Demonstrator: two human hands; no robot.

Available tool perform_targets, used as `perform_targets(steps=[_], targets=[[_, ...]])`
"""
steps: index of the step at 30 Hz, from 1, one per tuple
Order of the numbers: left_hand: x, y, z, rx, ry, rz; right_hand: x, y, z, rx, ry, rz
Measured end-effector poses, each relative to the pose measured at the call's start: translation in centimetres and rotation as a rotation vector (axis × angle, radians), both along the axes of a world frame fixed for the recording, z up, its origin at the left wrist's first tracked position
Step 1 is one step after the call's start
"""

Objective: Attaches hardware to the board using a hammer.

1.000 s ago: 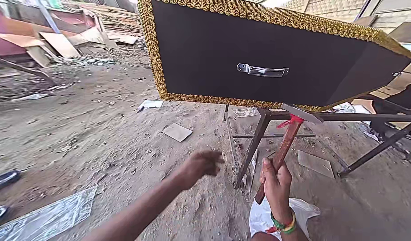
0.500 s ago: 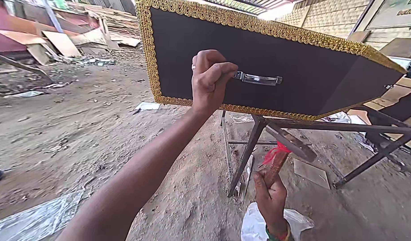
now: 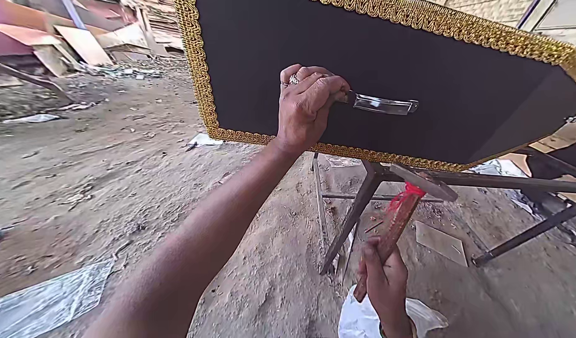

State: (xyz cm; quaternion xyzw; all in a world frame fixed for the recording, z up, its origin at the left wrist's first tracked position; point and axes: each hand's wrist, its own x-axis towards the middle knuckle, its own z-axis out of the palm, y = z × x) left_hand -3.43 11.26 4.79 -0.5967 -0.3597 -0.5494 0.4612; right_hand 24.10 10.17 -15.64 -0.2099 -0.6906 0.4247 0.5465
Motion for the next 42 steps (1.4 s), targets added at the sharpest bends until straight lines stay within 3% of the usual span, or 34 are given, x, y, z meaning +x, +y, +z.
perform_targets(steps=[6,10,14,17,21,23,25,28,30,32,34,36,40,42], targets=[[0.1,0.6,-0.3,0.064,-0.009,0.035,-1.0,1.1,1.1,0.161,-0.046,-0.056],[0.0,0.7,-0.5,0.067,0.03,0.075,-1.6,1.8,4.3,0.321,-0.043,-0.11],[0.0,0.8,-0.4,0.069,0.051,0.075,-2.0,1.9,7.7,0.585,0.103,-0.238],[0.0,0.6,-0.3,0.045,0.045,0.049,-2.8,2.8,7.5,0.718,0.215,-0.297],[0.3,0.3,-0.4,0.036,0.034,0.047,-3.4,3.6,7.2,0.708,-0.12,-0.501],[0.3,0.2,-0.4,0.039,0.029,0.039,-3.2,2.9,8.1,0.66,-0.132,-0.523],[0.4,0.4,-0.4,0.048,0.02,0.04,-2.1,1.2,9.4,0.65,0.011,-0.438],[0.3,0.4,-0.4,0.051,0.015,0.045,0.2,0.7,10.6,0.714,0.188,0.014],[0.4,0.4,-0.4,0.046,0.009,0.049,-1.4,1.4,9.3,0.75,0.209,-0.124],[0.4,0.4,-0.3,0.046,-0.002,0.065,-3.0,2.7,8.6,0.749,-0.096,-0.492],[0.4,0.5,-0.5,0.041,-0.006,0.061,-3.2,2.3,9.7,0.654,-0.318,-0.651],[0.4,0.5,-0.4,0.044,-0.01,0.059,-1.8,1.1,11.2,0.598,-0.221,-0.536],[0.4,0.6,-0.3,0.039,-0.011,0.06,1.2,-0.8,12.6,0.739,0.174,0.025],[0.4,0.7,-0.3,0.044,-0.005,0.066,-0.5,0.5,10.5,0.778,0.204,-0.088]])
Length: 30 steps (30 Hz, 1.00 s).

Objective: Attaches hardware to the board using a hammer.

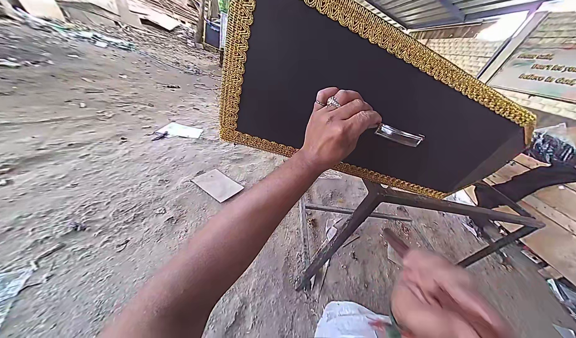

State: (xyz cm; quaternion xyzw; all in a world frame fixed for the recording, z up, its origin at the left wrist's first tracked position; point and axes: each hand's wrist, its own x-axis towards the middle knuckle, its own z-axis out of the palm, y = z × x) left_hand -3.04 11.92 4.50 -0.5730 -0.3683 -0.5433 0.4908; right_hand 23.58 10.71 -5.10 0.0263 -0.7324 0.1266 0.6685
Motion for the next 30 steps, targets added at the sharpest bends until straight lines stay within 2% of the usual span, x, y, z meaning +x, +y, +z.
perform_targets(steps=[2,3,4,6,8,10,11,12,13,14,16,17,18,20,22,23,24,25,27,29,30], targets=[[0.0,0.1,0.0,0.004,0.001,0.004,-1.9,2.0,-1.2,-0.083,-0.161,-0.461],[-0.1,0.1,-0.1,-0.005,-0.003,0.001,-2.3,2.3,-1.0,-0.16,-0.258,-0.629],[-0.2,0.1,0.0,-0.014,-0.002,-0.002,-2.3,2.0,-0.3,-0.223,-0.302,-0.697],[-0.2,0.0,0.1,-0.03,-0.014,-0.013,-0.9,0.8,1.3,-0.223,-0.236,-0.591],[0.5,-0.6,-0.2,-0.088,-0.055,-0.038,1.7,-1.8,2.8,-0.177,-0.143,-0.273],[1.3,-2.0,-1.3,-0.119,-0.16,-0.071,4.9,-3.0,4.0,-0.071,-0.186,0.092],[1.8,-2.9,-2.2,-0.094,-0.245,-0.097,4.6,-3.2,3.5,-0.049,-0.113,0.186],[2.2,-3.9,-3.4,-0.054,-0.345,-0.117,3.4,-2.7,2.4,-0.046,-0.048,0.173],[2.4,-4.8,-4.6,-0.012,-0.449,-0.127,1.7,-1.3,0.9,-0.067,-0.038,0.036],[2.3,-5.5,-5.8,0.038,-0.551,-0.127,0.0,0.6,-0.4,-0.109,-0.078,-0.211],[1.6,-6.0,-7.7,0.16,-0.72,-0.128,-2.0,2.3,-0.6,-0.207,-0.256,-0.627],[0.9,-5.8,-7.8,0.207,-0.765,-0.146,-2.2,2.1,0.4,-0.237,-0.266,-0.695],[0.5,-5.8,-7.9,0.217,-0.789,-0.15,-1.8,1.6,1.7,-0.212,-0.215,-0.662],[0.2,-5.9,-8.7,0.122,-0.771,-0.113,0.3,-0.8,3.5,-0.159,-0.075,-0.356],[-0.4,-5.9,-9.1,0.035,-0.702,-0.032,3.4,-3.4,5.8,-0.103,-0.116,0.052],[-0.6,-6.0,-9.2,0.005,-0.669,-0.003,5.0,-4.1,6.3,-0.077,-0.186,0.179],[-0.8,-6.1,-9.2,-0.023,-0.641,0.022,5.0,-4.4,5.5,-0.068,-0.159,0.216],[-1.1,-6.3,-9.2,-0.045,-0.618,0.038,3.7,-3.7,3.8,-0.061,-0.101,0.173],[-1.6,-6.9,-9.3,-0.101,-0.581,0.054,-0.3,0.6,-0.3,-0.064,-0.095,-0.187],[-1.9,-7.6,-9.2,-0.162,-0.56,0.027,-2.8,2.8,-1.5,-0.134,-0.239,-0.614],[-2.3,-7.9,-8.8,-0.177,-0.549,0.013,-3.0,2.4,-0.6,-0.175,-0.271,-0.689]])
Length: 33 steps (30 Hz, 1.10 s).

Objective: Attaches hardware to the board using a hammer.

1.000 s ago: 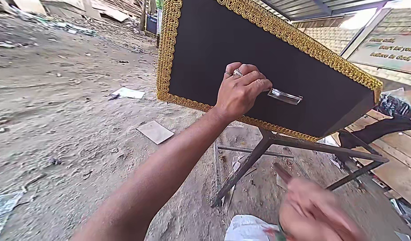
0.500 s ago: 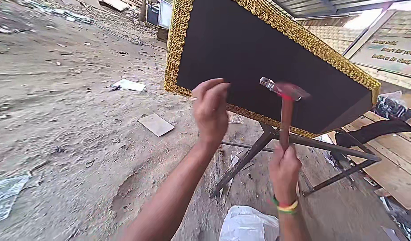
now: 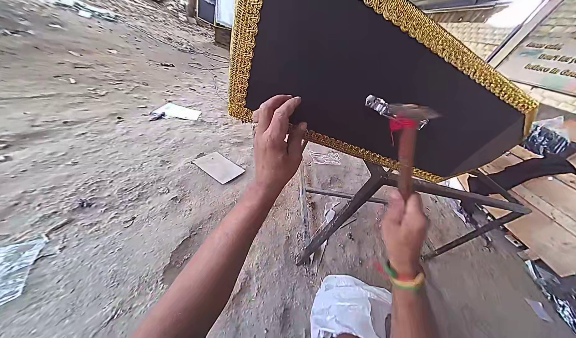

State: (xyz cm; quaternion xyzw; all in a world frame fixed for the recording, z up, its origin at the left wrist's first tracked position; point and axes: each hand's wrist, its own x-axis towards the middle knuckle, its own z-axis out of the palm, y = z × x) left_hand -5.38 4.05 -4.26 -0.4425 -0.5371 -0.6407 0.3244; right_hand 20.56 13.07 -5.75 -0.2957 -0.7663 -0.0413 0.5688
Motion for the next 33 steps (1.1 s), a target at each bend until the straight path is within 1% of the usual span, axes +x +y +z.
perform_targets(steps=[1,2,4,5,6,7,8,9,10,11,12,13,14,15,16,17,19,20,21,22,23,24,25,26,27,28,30,31,32,33], targets=[[-0.2,-0.2,0.2,0.0,-0.009,-0.011,0.5,-0.8,1.4,0.003,0.033,0.045],[-0.2,-0.4,0.1,-0.007,-0.018,-0.032,1.5,-2.2,2.3,0.014,0.114,0.176],[-0.2,-0.4,0.1,-0.008,-0.02,-0.048,4.2,-5.4,4.7,0.028,0.237,0.523],[-0.2,-0.3,0.2,-0.004,-0.019,-0.045,6.0,-6.3,5.8,0.049,0.208,0.693],[-0.3,-0.2,0.2,-0.004,-0.017,-0.036,7.3,-6.5,6.0,0.073,0.189,0.835],[-0.3,-0.1,0.3,-0.007,-0.014,-0.026,7.0,-6.3,5.2,0.107,0.253,0.913],[-0.3,0.0,0.3,-0.009,-0.01,-0.018,5.6,-5.2,3.7,0.118,0.301,0.9],[-0.3,-0.1,0.2,-0.02,-0.011,-0.018,3.7,-3.3,1.8,0.098,0.31,0.773],[-0.2,-0.1,0.1,-0.032,-0.018,-0.025,1.8,-1.0,0.0,0.086,0.235,0.478],[-0.1,-0.2,0.1,-0.041,-0.027,-0.032,0.3,0.5,-0.6,0.058,0.138,0.218],[-0.2,-0.3,0.1,-0.052,-0.03,-0.05,-0.4,0.8,-0.4,-0.018,0.037,0.029],[-0.5,-0.3,0.4,-0.048,-0.029,-0.057,-0.6,0.6,0.6,-0.036,0.014,-0.038],[-0.7,-0.3,0.5,-0.036,-0.036,-0.058,-0.2,0.1,1.8,0.009,0.053,-0.007],[-0.5,-0.3,0.2,-0.036,-0.037,-0.063,0.8,-1.1,2.4,0.057,0.134,0.111],[-0.4,-0.3,0.0,-0.038,-0.029,-0.062,2.1,-2.9,3.2,0.08,0.21,0.278],[-0.5,-0.1,0.0,-0.031,-0.016,-0.052,3.6,-4.6,4.4,0.082,0.24,0.461],[-0.6,0.2,-0.1,-0.018,-0.001,-0.034,7.1,-6.4,5.9,0.068,0.131,0.819],[-0.7,0.3,-0.1,-0.017,0.004,-0.033,6.7,-6.5,5.1,0.095,0.186,0.886],[-0.8,0.2,-0.1,-0.026,0.004,-0.032,5.2,-5.5,3.4,0.112,0.243,0.861],[-0.8,0.1,-0.2,-0.041,0.0,-0.035,3.3,-3.6,1.3,0.097,0.229,0.708],[-0.8,0.0,-0.3,-0.055,-0.001,-0.04,1.2,-1.5,-0.4,0.083,0.171,0.432],[-0.8,0.0,-0.3,-0.064,-0.004,-0.044,-0.4,-0.1,-0.9,0.04,0.092,0.2],[-1.0,0.0,-0.3,-0.068,0.005,-0.044,-1.2,-0.2,-0.4,-0.041,0.008,0.045],[-1.3,0.2,0.0,-0.047,0.014,-0.042,-1.4,-0.8,1.0,-0.052,-0.004,0.018],[-1.3,0.2,0.0,-0.029,0.011,-0.04,-0.9,-1.8,2.2,-0.023,0.037,0.097],[-1.0,0.1,-0.4,-0.034,0.01,-0.05,0.3,-3.5,3.0,0.003,0.115,0.25],[-1.1,0.2,-0.4,-0.034,0.024,-0.049,3.3,-5.8,4.9,0.064,0.208,0.619],[-1.1,0.3,-0.3,-0.033,0.029,-0.045,4.9,-5.9,5.4,0.102,0.191,0.817],[-1.1,0.3,-0.3,-0.034,0.03,-0.037,4.8,-5.7,5.1,0.159,0.251,0.921],[-1.1,0.2,-0.4,-0.042,0.028,-0.028,3.8,-4.8,3.9,0.18,0.29,0.936]])
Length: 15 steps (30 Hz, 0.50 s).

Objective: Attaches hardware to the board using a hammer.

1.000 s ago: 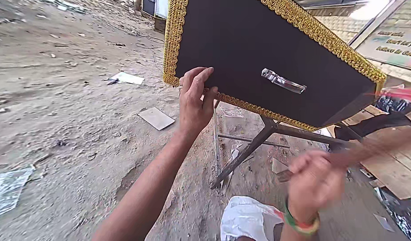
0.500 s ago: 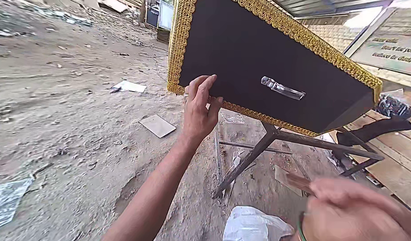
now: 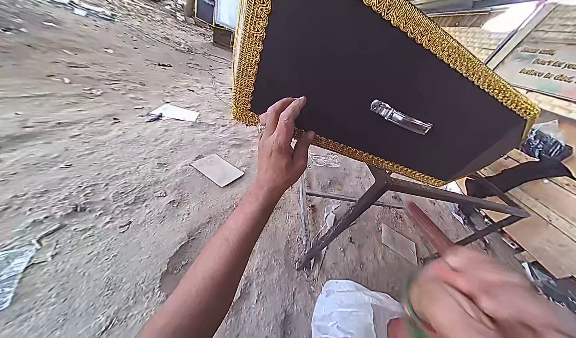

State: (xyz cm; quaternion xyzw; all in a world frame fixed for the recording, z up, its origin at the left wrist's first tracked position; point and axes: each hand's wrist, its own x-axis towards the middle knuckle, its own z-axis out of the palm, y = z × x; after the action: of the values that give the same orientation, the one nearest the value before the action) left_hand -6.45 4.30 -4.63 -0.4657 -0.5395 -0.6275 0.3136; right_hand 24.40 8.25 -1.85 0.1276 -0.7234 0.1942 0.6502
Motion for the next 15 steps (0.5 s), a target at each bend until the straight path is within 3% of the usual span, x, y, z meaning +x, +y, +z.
perform_targets(steps=[1,3,5,7,9,12,13,14,15], targets=[[0.1,-0.1,0.0,-0.012,-0.003,0.002,-1.7,1.5,-1.8,-0.03,0.0,-0.103],[0.2,-0.3,0.1,-0.029,-0.023,-0.021,-5.0,4.4,-4.4,-0.128,-0.174,-0.683],[0.0,-0.5,0.2,-0.046,-0.045,-0.065,-6.1,4.1,-4.1,-0.26,-0.419,-0.977],[-0.1,-0.5,0.2,-0.042,-0.075,-0.084,-4.7,2.4,-2.8,-0.239,-0.365,-0.881],[0.0,-0.5,0.0,-0.043,-0.062,-0.091,-2.2,-0.1,-2.3,-0.164,-0.18,-0.569],[-0.1,-0.2,0.1,-0.029,-0.036,-0.064,-0.3,0.1,-1.4,-0.007,-0.036,-0.097],[0.0,-0.2,0.1,-0.036,-0.032,-0.051,-1.4,1.1,-2.1,-0.015,-0.002,-0.097],[0.0,-0.3,0.0,-0.05,-0.027,-0.042,-2.8,2.8,-3.6,-0.045,-0.047,-0.253],[0.0,-0.4,0.1,-0.057,-0.023,-0.035,-4.8,4.2,-4.6,-0.077,-0.11,-0.55]])
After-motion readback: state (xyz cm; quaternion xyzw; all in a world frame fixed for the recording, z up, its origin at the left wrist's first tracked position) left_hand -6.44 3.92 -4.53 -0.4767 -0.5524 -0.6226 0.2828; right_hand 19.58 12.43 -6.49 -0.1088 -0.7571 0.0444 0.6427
